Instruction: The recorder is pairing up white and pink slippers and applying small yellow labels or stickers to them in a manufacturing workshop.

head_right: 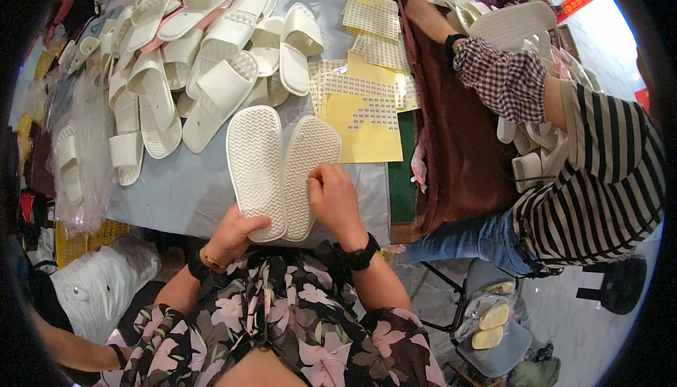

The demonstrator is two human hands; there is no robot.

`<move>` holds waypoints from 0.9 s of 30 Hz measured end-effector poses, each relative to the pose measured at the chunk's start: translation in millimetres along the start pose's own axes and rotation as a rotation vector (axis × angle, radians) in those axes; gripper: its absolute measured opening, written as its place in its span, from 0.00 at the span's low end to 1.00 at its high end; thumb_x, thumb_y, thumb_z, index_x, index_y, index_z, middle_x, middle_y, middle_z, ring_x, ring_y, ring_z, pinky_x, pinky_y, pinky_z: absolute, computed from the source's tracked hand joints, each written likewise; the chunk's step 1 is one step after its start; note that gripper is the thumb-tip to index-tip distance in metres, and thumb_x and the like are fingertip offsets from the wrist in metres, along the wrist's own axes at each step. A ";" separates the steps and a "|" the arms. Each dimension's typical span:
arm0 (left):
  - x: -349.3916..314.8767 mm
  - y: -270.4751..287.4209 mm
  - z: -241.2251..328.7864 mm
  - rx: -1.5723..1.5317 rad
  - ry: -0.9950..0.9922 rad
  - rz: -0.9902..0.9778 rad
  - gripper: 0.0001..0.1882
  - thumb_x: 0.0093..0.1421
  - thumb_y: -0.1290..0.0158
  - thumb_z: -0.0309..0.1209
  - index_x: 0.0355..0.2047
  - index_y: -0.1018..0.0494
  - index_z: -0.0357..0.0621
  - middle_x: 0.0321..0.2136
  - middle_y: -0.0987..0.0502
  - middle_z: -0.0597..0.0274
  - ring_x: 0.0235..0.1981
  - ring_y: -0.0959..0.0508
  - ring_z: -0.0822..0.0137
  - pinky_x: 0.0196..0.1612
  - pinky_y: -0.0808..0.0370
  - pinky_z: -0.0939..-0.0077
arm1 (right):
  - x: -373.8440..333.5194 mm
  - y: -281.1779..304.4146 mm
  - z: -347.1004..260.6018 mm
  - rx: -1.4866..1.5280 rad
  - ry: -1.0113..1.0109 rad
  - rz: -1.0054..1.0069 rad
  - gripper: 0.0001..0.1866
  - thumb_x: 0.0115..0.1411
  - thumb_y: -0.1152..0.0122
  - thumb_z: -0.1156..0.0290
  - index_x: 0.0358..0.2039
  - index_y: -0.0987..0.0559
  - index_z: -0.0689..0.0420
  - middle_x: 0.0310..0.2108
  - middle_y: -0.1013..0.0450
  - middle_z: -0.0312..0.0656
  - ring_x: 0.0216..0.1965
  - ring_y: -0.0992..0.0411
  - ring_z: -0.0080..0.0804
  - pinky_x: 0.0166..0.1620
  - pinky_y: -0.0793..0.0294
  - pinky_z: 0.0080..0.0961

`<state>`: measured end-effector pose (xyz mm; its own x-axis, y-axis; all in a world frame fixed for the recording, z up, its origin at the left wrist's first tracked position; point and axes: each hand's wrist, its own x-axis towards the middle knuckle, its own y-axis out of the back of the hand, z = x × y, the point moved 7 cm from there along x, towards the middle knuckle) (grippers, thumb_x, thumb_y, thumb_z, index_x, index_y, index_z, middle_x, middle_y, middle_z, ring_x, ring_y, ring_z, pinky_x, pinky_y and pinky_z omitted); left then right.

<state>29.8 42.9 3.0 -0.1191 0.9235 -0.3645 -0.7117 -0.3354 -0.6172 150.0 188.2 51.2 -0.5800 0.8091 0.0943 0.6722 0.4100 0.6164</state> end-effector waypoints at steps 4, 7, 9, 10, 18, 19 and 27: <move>-0.2 -0.6 0.7 0.010 0.003 -0.007 0.27 0.55 0.48 0.18 0.57 0.37 0.33 0.51 0.27 0.56 0.49 0.25 0.64 0.54 0.29 0.70 | 0.6 -0.2 -2.3 -0.048 0.005 0.008 0.03 0.55 0.43 0.75 0.29 0.25 0.61 0.29 0.28 0.50 0.34 0.29 0.51 0.38 0.30 0.41; -0.3 -1.7 -0.8 0.015 0.005 -0.028 0.27 0.55 0.47 0.18 0.57 0.37 0.33 0.51 0.27 0.57 0.49 0.25 0.64 0.54 0.29 0.70 | 0.5 -1.6 -2.8 -0.071 0.012 0.017 0.03 0.54 0.43 0.75 0.29 0.25 0.61 0.29 0.28 0.50 0.34 0.29 0.51 0.38 0.30 0.42; -1.2 -3.7 0.6 0.006 -0.006 -0.016 0.28 0.55 0.47 0.18 0.57 0.37 0.33 0.51 0.27 0.57 0.50 0.25 0.64 0.54 0.29 0.70 | 0.5 -2.4 -1.3 -0.093 0.016 0.023 0.03 0.54 0.42 0.74 0.29 0.25 0.60 0.30 0.28 0.50 0.34 0.29 0.51 0.38 0.30 0.42; -1.1 -3.7 0.2 0.007 -0.006 -0.016 0.28 0.55 0.47 0.18 0.57 0.37 0.33 0.51 0.27 0.57 0.50 0.25 0.64 0.54 0.29 0.70 | 0.8 -3.0 -0.7 -0.122 0.024 0.024 0.05 0.54 0.42 0.74 0.30 0.26 0.60 0.29 0.28 0.49 0.33 0.29 0.50 0.37 0.30 0.41; -0.3 0.1 -1.9 -0.001 -0.024 -0.011 0.28 0.55 0.46 0.18 0.57 0.37 0.33 0.51 0.27 0.57 0.51 0.26 0.64 0.55 0.30 0.70 | 3.1 3.5 5.5 -0.040 -0.140 0.021 0.11 0.55 0.40 0.71 0.36 0.28 0.59 0.25 0.27 0.46 0.27 0.26 0.43 0.32 0.28 0.37; -0.2 -0.4 -1.5 -0.001 -0.025 -0.012 0.28 0.55 0.46 0.18 0.57 0.37 0.33 0.51 0.27 0.57 0.51 0.26 0.64 0.55 0.30 0.70 | 3.1 3.8 4.7 -0.063 -0.126 0.026 0.10 0.55 0.40 0.71 0.36 0.27 0.59 0.25 0.27 0.46 0.27 0.26 0.44 0.32 0.28 0.37; -0.3 0.0 -1.8 0.015 -0.012 -0.017 0.28 0.55 0.46 0.18 0.57 0.37 0.33 0.51 0.27 0.57 0.50 0.25 0.65 0.54 0.29 0.71 | 3.5 3.8 7.3 -0.032 -0.118 0.071 0.07 0.55 0.41 0.71 0.33 0.27 0.59 0.25 0.27 0.46 0.28 0.26 0.44 0.31 0.29 0.38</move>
<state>31.1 42.3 1.9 -0.1152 0.9312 -0.3459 -0.7237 -0.3172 -0.6129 153.8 195.7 48.2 -0.4716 0.8805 0.0472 0.6939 0.3376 0.6360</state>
